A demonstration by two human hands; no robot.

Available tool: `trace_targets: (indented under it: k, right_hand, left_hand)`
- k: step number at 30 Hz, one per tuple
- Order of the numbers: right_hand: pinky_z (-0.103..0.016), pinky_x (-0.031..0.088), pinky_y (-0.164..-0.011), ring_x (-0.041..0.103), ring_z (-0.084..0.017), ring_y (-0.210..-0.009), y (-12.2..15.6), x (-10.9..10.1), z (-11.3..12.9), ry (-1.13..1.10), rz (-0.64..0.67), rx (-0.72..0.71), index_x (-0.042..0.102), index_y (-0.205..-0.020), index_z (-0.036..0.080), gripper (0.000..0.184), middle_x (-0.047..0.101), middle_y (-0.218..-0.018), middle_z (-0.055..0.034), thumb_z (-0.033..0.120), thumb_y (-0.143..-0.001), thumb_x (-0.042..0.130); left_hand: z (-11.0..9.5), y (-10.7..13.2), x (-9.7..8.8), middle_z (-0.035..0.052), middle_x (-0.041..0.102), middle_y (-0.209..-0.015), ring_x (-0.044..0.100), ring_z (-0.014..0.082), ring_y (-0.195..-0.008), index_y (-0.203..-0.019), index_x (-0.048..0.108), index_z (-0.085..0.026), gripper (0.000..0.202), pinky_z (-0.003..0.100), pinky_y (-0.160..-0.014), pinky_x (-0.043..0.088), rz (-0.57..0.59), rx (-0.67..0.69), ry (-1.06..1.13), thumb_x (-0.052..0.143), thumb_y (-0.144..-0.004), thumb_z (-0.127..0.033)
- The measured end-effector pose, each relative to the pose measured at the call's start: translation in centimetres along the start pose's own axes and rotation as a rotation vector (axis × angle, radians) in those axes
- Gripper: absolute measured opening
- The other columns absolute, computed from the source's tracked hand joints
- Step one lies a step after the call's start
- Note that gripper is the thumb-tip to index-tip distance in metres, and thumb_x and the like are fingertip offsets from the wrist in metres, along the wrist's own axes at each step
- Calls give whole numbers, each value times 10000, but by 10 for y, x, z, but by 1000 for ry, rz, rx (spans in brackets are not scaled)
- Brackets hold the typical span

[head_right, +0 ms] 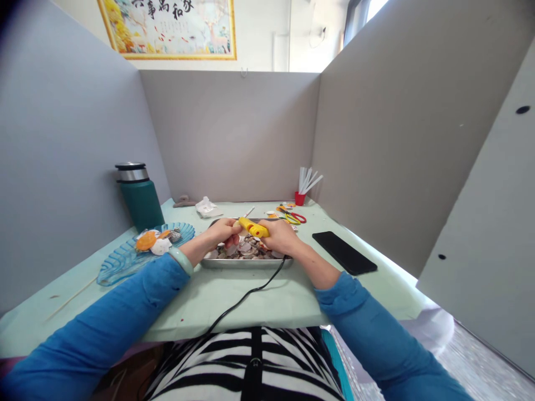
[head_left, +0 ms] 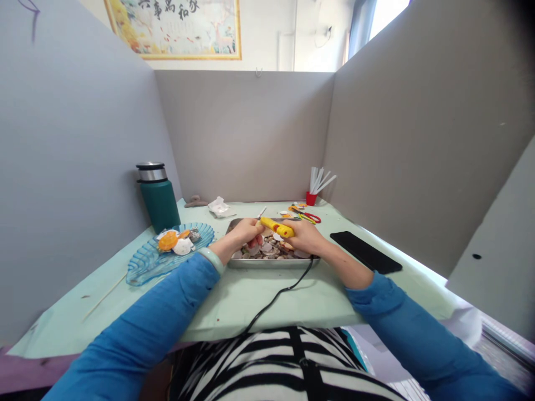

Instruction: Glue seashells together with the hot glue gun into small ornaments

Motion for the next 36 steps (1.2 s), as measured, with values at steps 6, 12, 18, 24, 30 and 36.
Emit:
trace_targets:
  k: [6, 12, 18, 24, 30, 36]
  right_hand:
    - [-208, 296, -558, 531, -134, -643, 0, -1, 1, -13, -10, -4, 599, -820, 210, 158, 621, -704, -8, 291, -721, 508]
    - [-205, 294, -560, 527, -130, -641, 0, -1, 2, -26, -16, -20, 592, -809, 208, 143, 617, -697, -5, 281, -720, 508]
    - [-204, 292, -556, 529, -130, -646, 0, -1, 1, -29, -13, -16, 592, -808, 205, 143, 616, -699, -4, 280, -721, 507]
    - [-205, 296, -560, 535, -133, -650, 0, 0, 1, -27, -10, -18, 593, -816, 206, 149, 623, -707, -8, 287, -724, 508]
    - [-206, 301, -564, 537, -135, -649, 0, 1, 0, -29, -14, -19, 595, -816, 208, 147, 625, -708, -7, 285, -721, 514]
    - [-204, 295, -562, 536, -133, -653, 0, 0, 1, -29, -9, -6, 593, -809, 206, 143, 627, -711, -5, 286, -718, 517]
  left_hand:
    - [-1, 0, -1, -14, 548, -479, 391, 50, -300, -739, 483, -145, 136, 159, -342, 272, -14, 9, 24, 463, -807, -260]
    - [-1, 0, -1, -10, 550, -486, 391, 52, -300, -715, 473, -146, 135, 161, -341, 272, -15, 13, 38, 447, -809, -240]
    - [-1, -1, -1, -13, 549, -482, 394, 54, -300, -727, 469, -151, 129, 161, -335, 266, -9, 17, 38, 443, -811, -246]
    - [0, 0, 0, -15, 549, -479, 392, 52, -298, -739, 473, -149, 113, 159, -338, 268, 3, 15, 39, 447, -805, -237]
    - [1, -1, 0, -17, 545, -476, 396, 47, -304, -733, 477, -146, 134, 154, -346, 272, 7, 9, 25, 466, -804, -259]
    - [1, -1, 0, -13, 551, -486, 402, 48, -307, -743, 482, -144, 149, 154, -345, 270, 10, 9, 31, 472, -806, -279]
Point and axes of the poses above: each hand's wrist, its own y-axis away from the middle knuckle, its own x-axis out of the palm, z = x × y, the point moved 6 cm from there along -y, towards the middle knuckle
